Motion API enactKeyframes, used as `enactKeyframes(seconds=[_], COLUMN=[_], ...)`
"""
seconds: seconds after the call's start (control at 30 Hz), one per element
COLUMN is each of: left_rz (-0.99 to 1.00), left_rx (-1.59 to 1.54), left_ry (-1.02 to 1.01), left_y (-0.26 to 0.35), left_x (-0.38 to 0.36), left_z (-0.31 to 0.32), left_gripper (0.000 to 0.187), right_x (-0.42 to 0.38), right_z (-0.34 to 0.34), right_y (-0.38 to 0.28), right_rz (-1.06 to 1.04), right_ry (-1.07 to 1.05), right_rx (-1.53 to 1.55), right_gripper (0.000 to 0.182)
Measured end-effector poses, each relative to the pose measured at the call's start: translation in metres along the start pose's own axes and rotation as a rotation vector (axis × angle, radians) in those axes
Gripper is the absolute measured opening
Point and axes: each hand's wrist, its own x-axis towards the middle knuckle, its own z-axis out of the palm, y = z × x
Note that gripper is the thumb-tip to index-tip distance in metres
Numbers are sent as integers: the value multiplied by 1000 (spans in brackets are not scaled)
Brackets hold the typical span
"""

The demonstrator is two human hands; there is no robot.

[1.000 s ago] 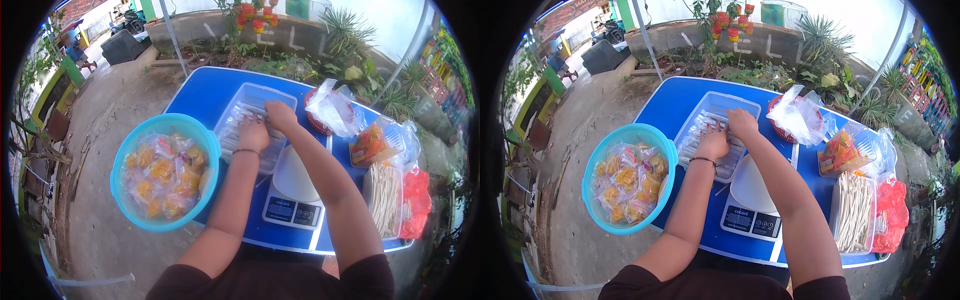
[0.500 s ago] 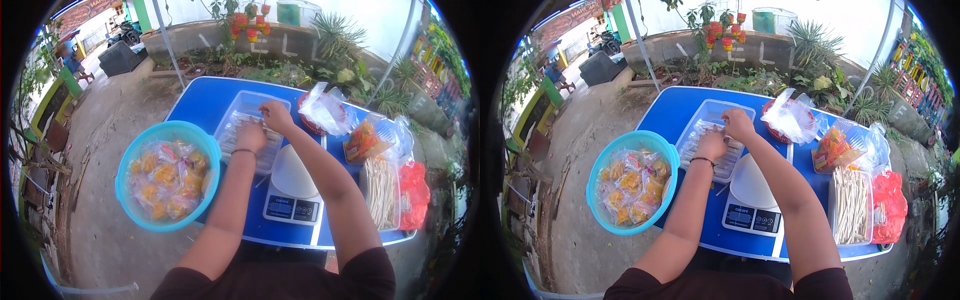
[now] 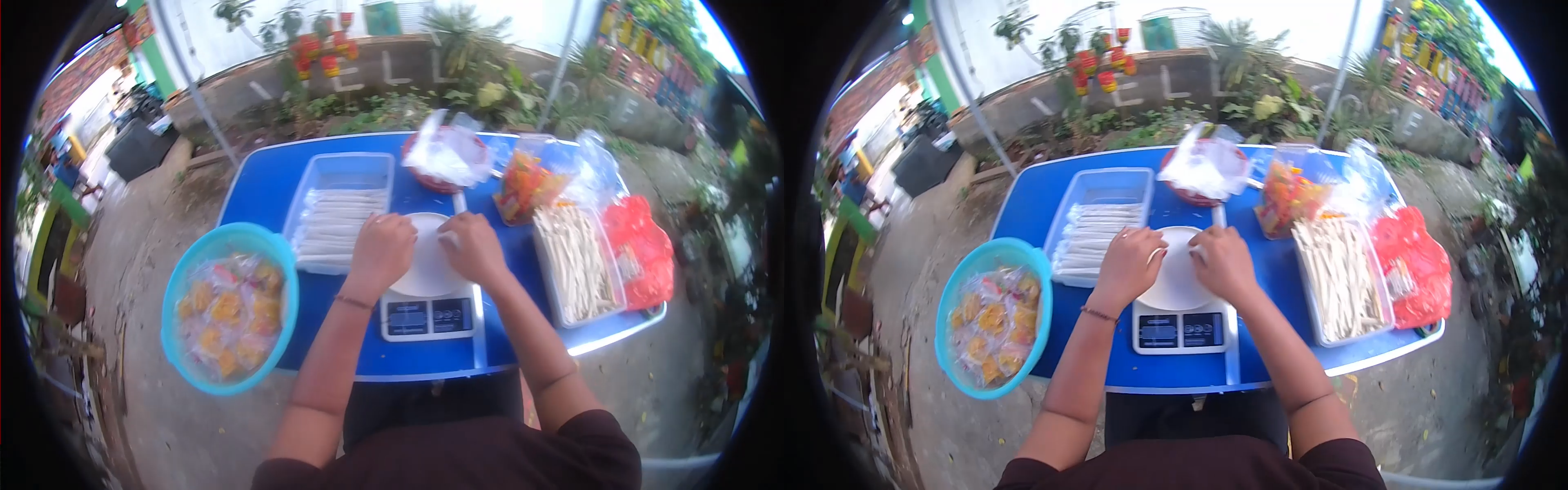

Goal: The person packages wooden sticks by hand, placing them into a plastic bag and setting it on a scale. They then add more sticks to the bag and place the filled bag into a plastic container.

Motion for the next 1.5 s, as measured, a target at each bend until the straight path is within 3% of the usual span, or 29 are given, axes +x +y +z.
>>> enactKeyframes(seconds=[0.3,0.4,0.5,0.6,0.77,1.07,1.5], left_rz=[228,303,344,324,250,285,270], left_rx=[-163,-211,-216,-5,1,-77,-49], left_ry=[-135,-154,-181,-189,-209,-208,-175], left_y=[105,139,163,181,199,200,197], left_x=[26,38,44,52,57,54,50], left_z=[26,38,60,78,93,107,110], left_gripper=[24,23,22,22,30,39,42], right_x=[-88,-109,-129,-135,-124,-123,-123], right_z=[-80,-116,-138,-144,-132,-118,-116], right_y=[5,28,68,78,69,97,92], right_rz=[125,312,535,612,557,515,471], right_ry=[271,389,322,243,187,183,214], right_rx=[-101,-159,-295,-274,-384,-403,-376], right_gripper=[15,14,19,27,39,21,16])
